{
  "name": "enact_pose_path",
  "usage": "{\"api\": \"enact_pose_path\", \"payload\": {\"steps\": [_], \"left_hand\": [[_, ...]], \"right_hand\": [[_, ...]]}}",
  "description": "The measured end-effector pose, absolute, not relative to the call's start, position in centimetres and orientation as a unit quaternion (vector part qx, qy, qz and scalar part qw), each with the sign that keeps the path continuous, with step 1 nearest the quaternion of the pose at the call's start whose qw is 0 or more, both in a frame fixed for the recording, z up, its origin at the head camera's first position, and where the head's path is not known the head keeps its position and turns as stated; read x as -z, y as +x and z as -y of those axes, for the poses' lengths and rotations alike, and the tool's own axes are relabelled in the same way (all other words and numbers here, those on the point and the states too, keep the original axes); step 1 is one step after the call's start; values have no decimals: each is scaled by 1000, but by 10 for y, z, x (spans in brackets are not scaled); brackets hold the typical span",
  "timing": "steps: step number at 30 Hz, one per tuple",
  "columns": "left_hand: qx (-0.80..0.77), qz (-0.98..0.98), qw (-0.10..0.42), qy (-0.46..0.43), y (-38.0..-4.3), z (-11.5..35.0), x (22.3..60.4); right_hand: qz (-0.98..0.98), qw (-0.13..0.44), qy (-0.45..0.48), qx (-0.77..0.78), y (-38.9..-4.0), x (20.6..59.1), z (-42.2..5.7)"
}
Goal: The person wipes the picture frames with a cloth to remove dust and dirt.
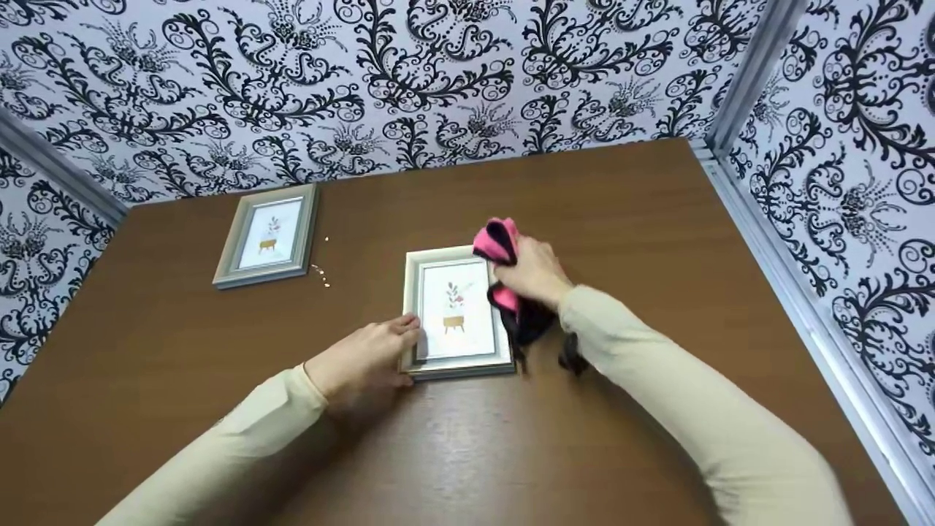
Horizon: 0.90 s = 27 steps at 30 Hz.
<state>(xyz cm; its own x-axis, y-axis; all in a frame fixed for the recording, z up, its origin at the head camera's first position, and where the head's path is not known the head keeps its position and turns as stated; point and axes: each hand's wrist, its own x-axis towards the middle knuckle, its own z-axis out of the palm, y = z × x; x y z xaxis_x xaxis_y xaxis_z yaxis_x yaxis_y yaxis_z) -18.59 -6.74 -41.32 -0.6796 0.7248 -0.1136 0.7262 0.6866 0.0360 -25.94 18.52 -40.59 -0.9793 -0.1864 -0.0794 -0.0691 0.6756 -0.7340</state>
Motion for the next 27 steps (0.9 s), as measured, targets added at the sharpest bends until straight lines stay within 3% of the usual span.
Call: {"api": "enact_pose_path", "payload": {"steps": [7,13,27], "left_hand": [[9,-914,60,401,-185,68,412],[-1,-909,42,414,-184,69,413],[-18,-910,25,413,-184,69,414]], "right_hand": [[-904,69,-32,420,-296,404,-178],[-915,48,-52,397,-297,407,-180],[-902,96,-119,404,-190,407,-190]]}}
